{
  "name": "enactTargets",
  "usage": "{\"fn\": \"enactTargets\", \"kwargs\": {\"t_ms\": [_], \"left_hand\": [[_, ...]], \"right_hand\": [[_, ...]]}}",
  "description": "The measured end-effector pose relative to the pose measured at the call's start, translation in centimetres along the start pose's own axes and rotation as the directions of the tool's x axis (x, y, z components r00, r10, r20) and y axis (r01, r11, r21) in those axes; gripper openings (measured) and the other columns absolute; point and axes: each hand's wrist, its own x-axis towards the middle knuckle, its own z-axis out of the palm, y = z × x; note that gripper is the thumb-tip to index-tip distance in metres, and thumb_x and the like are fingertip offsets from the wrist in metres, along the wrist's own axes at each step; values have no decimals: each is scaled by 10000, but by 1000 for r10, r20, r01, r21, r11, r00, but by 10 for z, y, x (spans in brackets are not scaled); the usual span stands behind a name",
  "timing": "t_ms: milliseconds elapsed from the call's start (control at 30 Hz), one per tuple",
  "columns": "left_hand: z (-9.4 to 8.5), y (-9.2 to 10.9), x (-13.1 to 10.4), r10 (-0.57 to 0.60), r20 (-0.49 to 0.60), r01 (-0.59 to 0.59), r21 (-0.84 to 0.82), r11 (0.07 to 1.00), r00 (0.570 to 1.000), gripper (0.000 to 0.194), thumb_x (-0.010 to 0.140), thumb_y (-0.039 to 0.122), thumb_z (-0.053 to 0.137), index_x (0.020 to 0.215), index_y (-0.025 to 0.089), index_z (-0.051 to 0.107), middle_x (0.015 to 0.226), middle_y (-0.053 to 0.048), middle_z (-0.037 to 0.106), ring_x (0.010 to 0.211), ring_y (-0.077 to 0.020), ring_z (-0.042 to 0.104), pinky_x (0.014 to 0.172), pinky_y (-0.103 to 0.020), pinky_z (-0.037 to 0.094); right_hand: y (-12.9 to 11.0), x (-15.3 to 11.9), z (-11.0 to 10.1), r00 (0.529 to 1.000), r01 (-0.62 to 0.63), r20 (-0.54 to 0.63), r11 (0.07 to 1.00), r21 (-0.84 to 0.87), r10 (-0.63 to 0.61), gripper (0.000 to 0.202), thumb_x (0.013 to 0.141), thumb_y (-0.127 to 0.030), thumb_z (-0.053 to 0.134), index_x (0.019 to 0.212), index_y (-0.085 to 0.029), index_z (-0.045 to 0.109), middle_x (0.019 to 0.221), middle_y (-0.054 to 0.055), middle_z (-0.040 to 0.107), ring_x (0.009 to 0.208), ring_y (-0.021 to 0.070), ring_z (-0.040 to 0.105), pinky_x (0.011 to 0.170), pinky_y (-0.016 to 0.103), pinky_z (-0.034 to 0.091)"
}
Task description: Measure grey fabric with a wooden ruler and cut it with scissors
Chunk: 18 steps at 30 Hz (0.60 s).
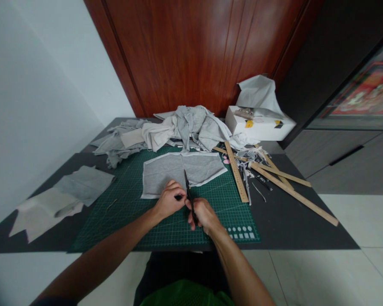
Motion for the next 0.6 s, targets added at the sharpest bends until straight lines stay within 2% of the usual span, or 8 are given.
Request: {"fn": "enactTargets", "kwargs": {"t_ms": [200,367,600], "left_hand": [[-2,1,1,1,-6,-1,-5,1000,1000,216,792,66,693,659,226,635,709,1,637,816,-184,581,820,-340,491],[-2,1,0,-6,-7,6,-8,1000,1000,209,793,115,753,660,229,638,705,4,627,820,-185,576,809,-338,489],[1,0,-1,28,-19,-29,-1,1000,999,211,793,121,758,657,223,632,699,7,622,810,-180,571,798,-333,485]], "right_hand": [[1,2,-4,1000,-10,15,1000,-6,10,357,873,-526,564,734,-198,543,498,-4,615,328,101,514,339,229,158],[-5,9,-6,1000,4,29,1000,-14,-4,379,875,-556,556,759,-195,553,514,-2,620,343,104,523,349,231,163],[-11,13,-6,1000,0,6,995,-101,0,421,881,-524,536,619,-194,549,462,13,581,327,96,478,355,243,180]]}}
